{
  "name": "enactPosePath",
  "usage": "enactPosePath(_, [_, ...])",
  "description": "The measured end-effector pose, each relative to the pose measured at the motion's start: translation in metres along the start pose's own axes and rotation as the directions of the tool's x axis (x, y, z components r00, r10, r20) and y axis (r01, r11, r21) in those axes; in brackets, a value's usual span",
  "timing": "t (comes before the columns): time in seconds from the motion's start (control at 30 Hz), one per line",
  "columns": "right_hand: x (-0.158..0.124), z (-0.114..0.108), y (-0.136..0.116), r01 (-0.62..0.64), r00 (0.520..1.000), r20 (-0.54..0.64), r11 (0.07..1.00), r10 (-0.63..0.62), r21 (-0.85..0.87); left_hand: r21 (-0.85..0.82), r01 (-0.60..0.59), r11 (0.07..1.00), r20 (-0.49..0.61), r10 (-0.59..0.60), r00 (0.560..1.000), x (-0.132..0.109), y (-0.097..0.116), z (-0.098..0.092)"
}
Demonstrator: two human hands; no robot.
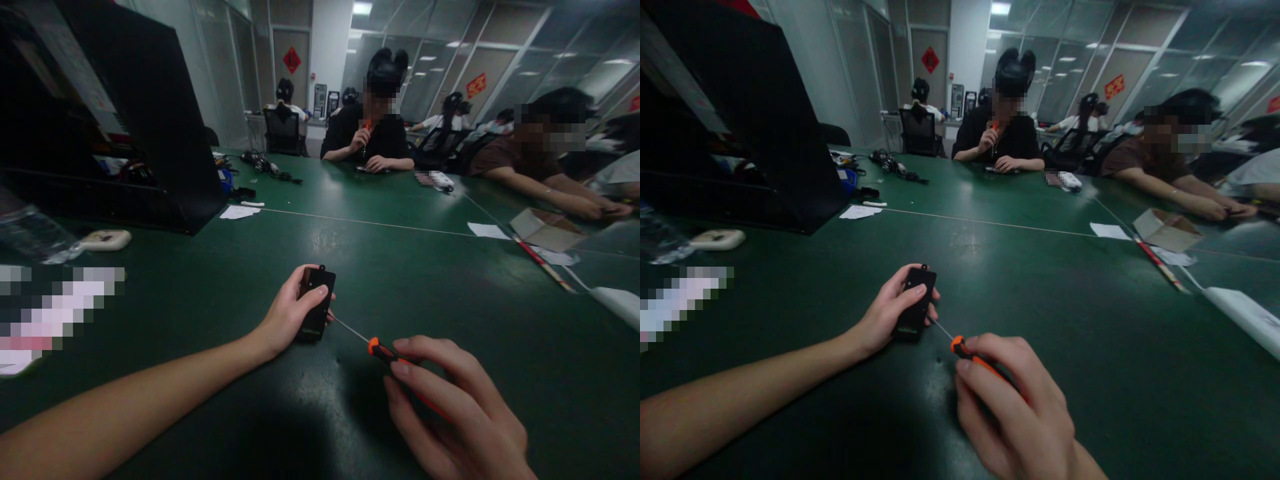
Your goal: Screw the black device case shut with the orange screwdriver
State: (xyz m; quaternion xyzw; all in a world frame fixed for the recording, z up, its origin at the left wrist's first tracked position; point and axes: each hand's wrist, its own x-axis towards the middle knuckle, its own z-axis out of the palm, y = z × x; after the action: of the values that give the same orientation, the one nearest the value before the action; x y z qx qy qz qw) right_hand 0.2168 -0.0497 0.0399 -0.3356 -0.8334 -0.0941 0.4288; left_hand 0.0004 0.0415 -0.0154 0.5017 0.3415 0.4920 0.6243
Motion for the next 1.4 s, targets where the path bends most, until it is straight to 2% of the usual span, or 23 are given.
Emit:
enactPosePath(0.1, [0.0031, -0.0031, 0.0008, 0.013, 0.998, 0.067, 1.000, -0.014, 0.017, 0.002, 0.001, 1.000, -0.002, -0.001, 1.000, -0.0004, 0.0002, 0.0000])
enactPosePath(0.27, [0.0035, -0.0014, -0.0007, -0.039, 0.999, -0.029, 0.999, 0.040, 0.012, 0.019, 0.004, 1.000, -0.004, -0.004, 1.000, -0.0012, -0.0006, 0.0002])
enactPosePath(0.4, [0.0020, -0.0007, 0.0011, 0.021, 0.998, 0.050, 1.000, -0.022, 0.023, 0.019, 0.004, 1.000, -0.007, -0.004, 1.000, -0.0004, -0.0015, 0.0000])
enactPosePath(0.57, [0.0035, 0.0013, 0.0016, -0.018, 0.999, -0.035, 1.000, 0.018, 0.006, 0.033, 0.002, 0.999, -0.006, -0.002, 1.000, -0.0003, -0.0006, -0.0002])
enactPosePath(0.7, [0.0045, 0.0008, 0.0029, 0.000, 0.999, 0.042, 0.999, -0.002, 0.043, 0.029, 0.004, 1.000, -0.009, -0.004, 1.000, -0.0006, -0.0001, 0.0004])
enactPosePath(0.87, [0.0042, -0.0006, 0.0024, -0.019, 0.999, -0.026, 1.000, 0.018, -0.009, 0.027, 0.009, 1.000, -0.008, -0.009, 1.000, -0.0006, -0.0008, 0.0001])
enactPosePath(1.03, [0.0039, 0.0005, 0.0015, -0.005, 0.999, 0.044, 1.000, 0.005, -0.007, 0.030, 0.000, 1.000, -0.003, 0.000, 1.000, -0.0003, -0.0010, -0.0002])
enactPosePath(1.17, [0.0029, 0.0026, 0.0024, -0.005, 0.999, -0.045, 1.000, 0.004, -0.012, 0.033, -0.003, 0.999, 0.006, 0.003, 1.000, -0.0006, -0.0006, -0.0004])
enactPosePath(1.3, [0.0027, 0.0007, 0.0035, 0.004, 1.000, 0.029, 1.000, -0.005, 0.024, 0.034, 0.002, 0.999, 0.009, -0.003, 1.000, -0.0011, -0.0004, -0.0008])
enactPosePath(1.4, [0.0049, 0.0001, 0.0031, -0.010, 1.000, 0.007, 1.000, 0.010, 0.019, 0.032, 0.000, 0.999, 0.012, 0.000, 1.000, -0.0010, -0.0007, -0.0010])
